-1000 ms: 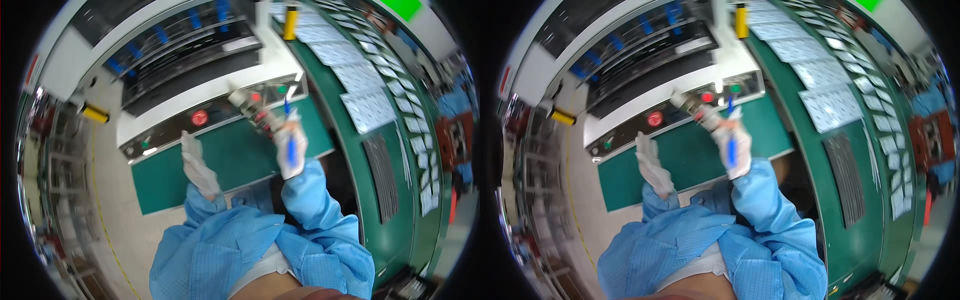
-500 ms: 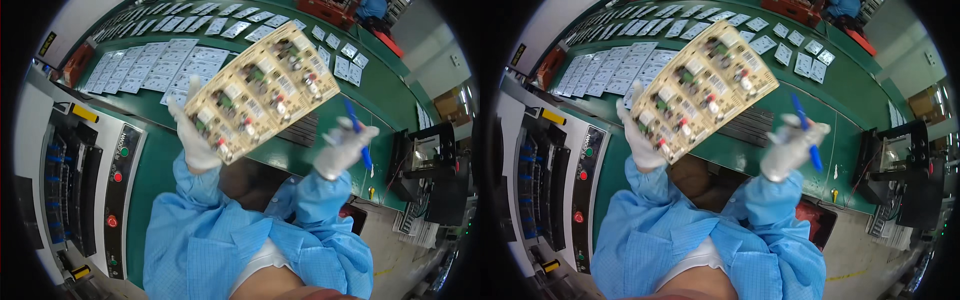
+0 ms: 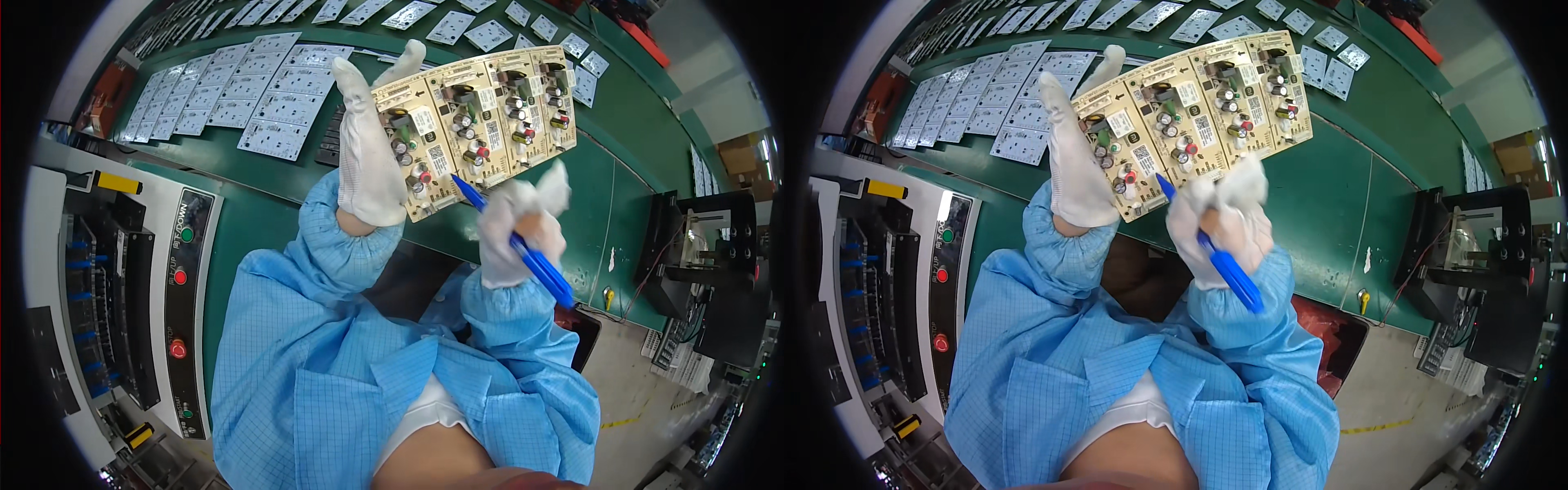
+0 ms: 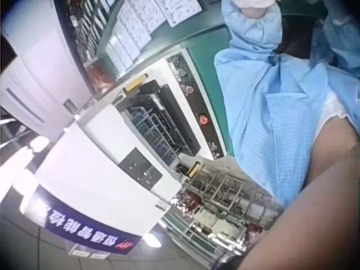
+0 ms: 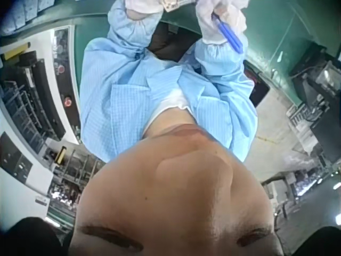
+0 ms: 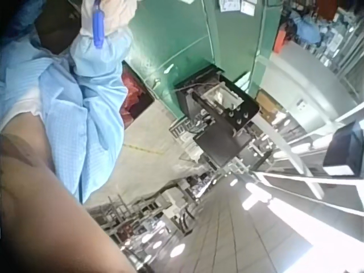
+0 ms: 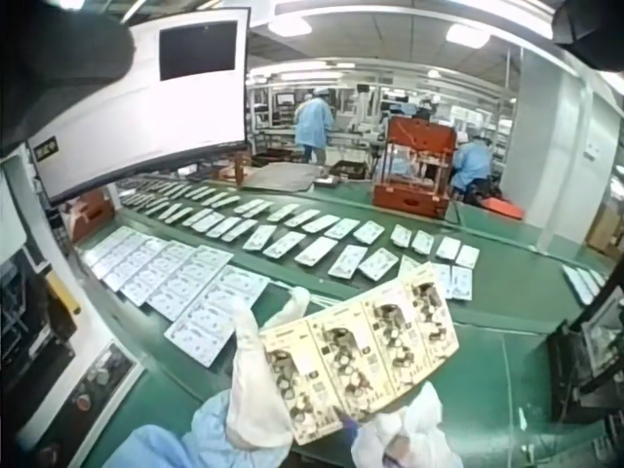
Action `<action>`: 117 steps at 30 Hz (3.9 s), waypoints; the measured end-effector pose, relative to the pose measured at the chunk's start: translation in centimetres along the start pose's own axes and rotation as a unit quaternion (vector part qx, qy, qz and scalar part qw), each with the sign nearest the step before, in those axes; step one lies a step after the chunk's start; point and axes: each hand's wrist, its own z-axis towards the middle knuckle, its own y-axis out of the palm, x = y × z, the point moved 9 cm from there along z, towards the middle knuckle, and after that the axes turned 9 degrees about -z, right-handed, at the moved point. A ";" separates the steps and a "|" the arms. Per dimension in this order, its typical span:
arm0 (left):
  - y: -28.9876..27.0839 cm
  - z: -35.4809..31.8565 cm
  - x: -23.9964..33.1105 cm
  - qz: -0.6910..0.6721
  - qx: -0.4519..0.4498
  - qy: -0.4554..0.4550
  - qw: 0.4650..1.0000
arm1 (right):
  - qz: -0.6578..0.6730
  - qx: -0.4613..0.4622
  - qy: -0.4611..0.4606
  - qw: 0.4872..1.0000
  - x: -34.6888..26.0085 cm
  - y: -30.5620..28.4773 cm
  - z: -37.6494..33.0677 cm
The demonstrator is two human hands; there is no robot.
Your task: Inspecting and testing printed circuit boards (PCBs) using a testing machine and a marker pen at a factory workbench.
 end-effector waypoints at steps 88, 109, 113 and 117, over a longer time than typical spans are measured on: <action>2.2 1.4 9.7 0.648 -0.196 0.285 0.679 | -0.276 -0.355 -0.212 0.868 1.6 5.7 6.2; -6.4 14.5 -5.0 0.789 -0.520 0.020 0.326 | -0.252 -0.459 -0.167 0.836 10.3 11.8 7.7; -8.6 17.2 1.2 0.721 -0.276 -0.086 0.629 | -0.235 -0.352 0.028 0.905 17.2 4.5 11.8; -6.0 13.9 6.6 0.764 -0.491 0.284 0.306 | -0.342 -0.258 -0.065 0.901 20.0 -1.5 17.7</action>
